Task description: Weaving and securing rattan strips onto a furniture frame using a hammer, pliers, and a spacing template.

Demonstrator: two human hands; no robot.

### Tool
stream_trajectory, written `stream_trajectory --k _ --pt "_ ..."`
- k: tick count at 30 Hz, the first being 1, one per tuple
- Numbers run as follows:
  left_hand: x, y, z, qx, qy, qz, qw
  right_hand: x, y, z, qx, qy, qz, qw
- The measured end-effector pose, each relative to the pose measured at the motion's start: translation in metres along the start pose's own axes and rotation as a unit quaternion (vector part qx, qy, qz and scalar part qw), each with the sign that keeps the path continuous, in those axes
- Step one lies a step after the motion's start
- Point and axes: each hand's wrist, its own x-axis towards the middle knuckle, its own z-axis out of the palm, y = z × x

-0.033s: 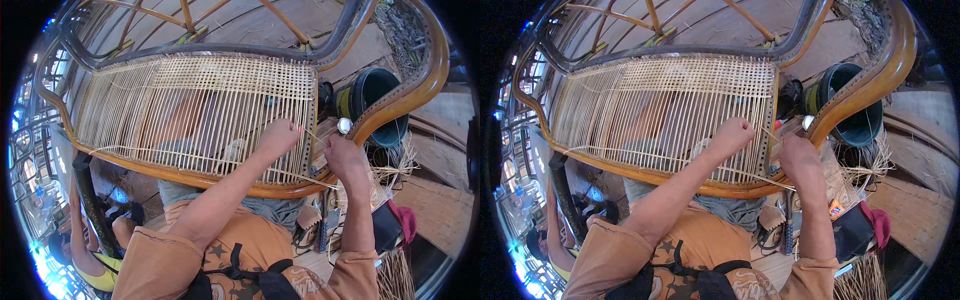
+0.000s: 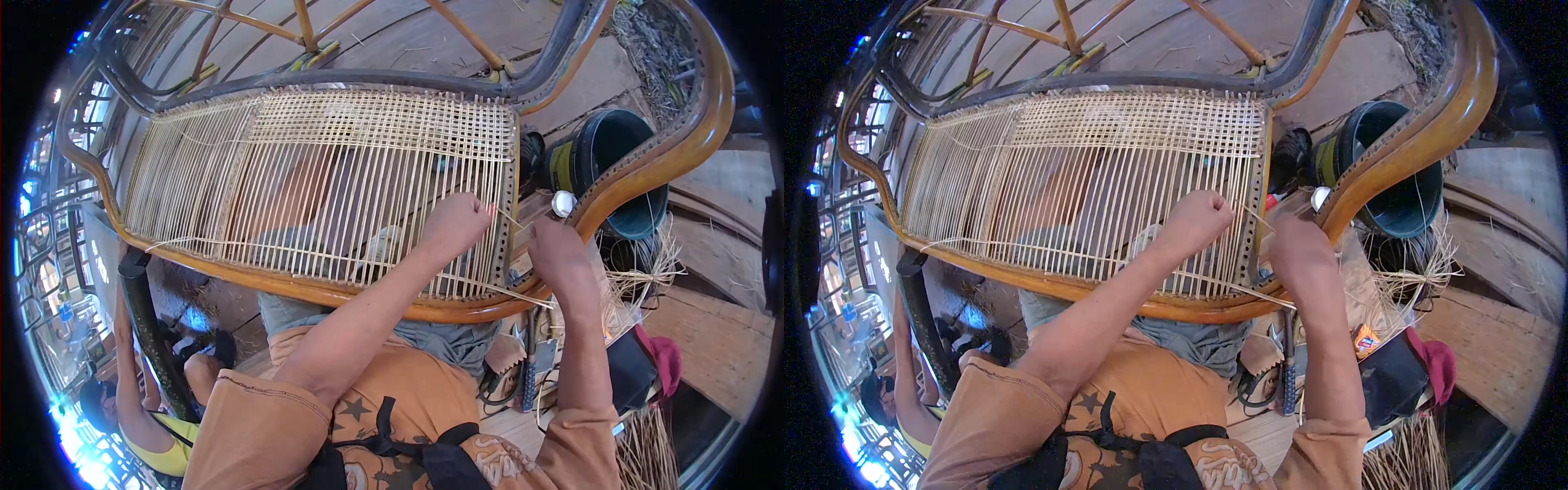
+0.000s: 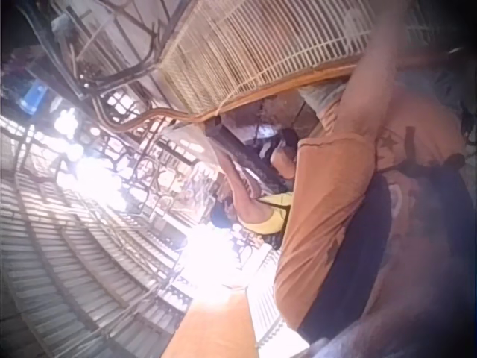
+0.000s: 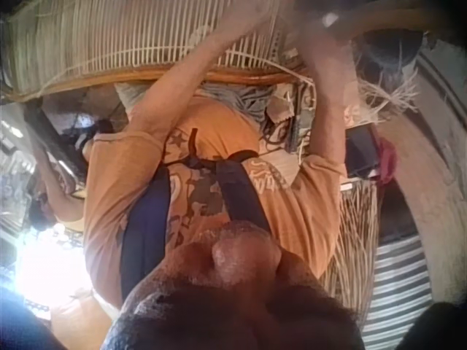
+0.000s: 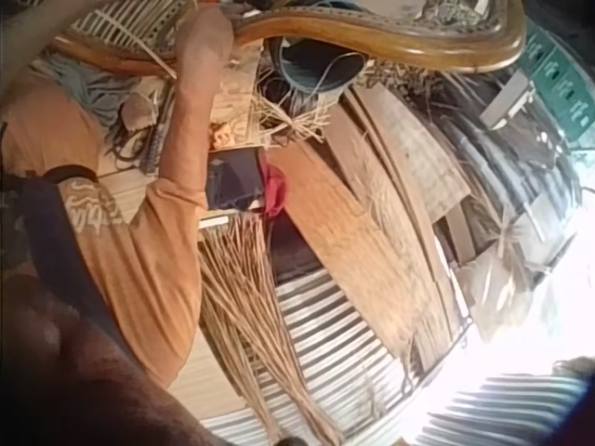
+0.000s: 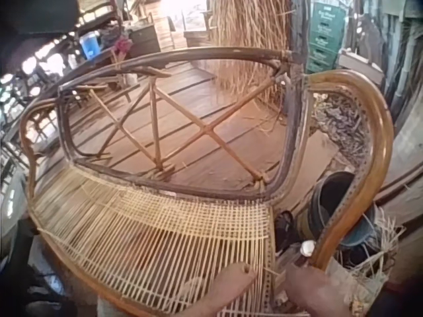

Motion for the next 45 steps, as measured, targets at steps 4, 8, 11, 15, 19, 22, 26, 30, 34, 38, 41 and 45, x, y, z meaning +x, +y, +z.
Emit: stream_trajectory --k 4,8,11,15,19,22,26,30,34,38,41,45 --pt "-0.003 -0.01 0.012 0.169 0.099 0.091 0.976 0.002 -0.017 -0.004 0.02 0.008 0.004 1.0" --pt "0.0 -0.005 0.01 0.189 0.079 0.057 0.977 0.004 -0.009 0.0 0.018 0.003 0.007 1.0" --pt "-0.002 -0.004 0.005 0.138 0.06 0.052 0.987 0.007 -0.007 0.005 0.014 0.003 0.019 1.0" --pt "0.003 -0.01 0.003 0.124 0.072 0.018 0.99 0.002 -0.01 0.001 0.026 0.013 0.002 1.0" --pt "0.007 -0.01 -0.001 0.014 0.013 -0.019 1.0 -0.001 -0.01 -0.003 0.038 0.026 0.011 0.999" --pt "0.002 -0.007 0.001 0.047 0.026 -0.022 0.998 0.004 -0.008 0.003 0.032 0.029 0.009 0.999" --pt "-0.005 -0.019 0.01 0.143 0.136 0.103 0.975 0.009 -0.016 0.002 0.036 0.029 0.032 0.998" --pt "0.002 -0.012 0.004 0.198 0.099 0.073 0.972 0.005 -0.018 -0.004 0.041 0.013 0.027 0.999" --pt "0.007 -0.023 -0.008 -0.039 0.034 -0.002 0.999 0.003 -0.018 -0.002 0.04 0.028 0.016 0.999" --pt "0.007 -0.027 -0.003 0.063 0.096 0.099 0.988 0.013 -0.023 0.004 0.052 0.049 0.002 0.997" --pt "-0.002 -0.026 0.003 0.184 0.168 0.123 0.961 0.016 -0.019 0.007 0.047 0.035 0.004 0.998" --pt "0.003 -0.017 -0.003 0.248 0.106 0.039 0.962 0.013 -0.021 0.006 0.05 0.04 0.005 0.998"
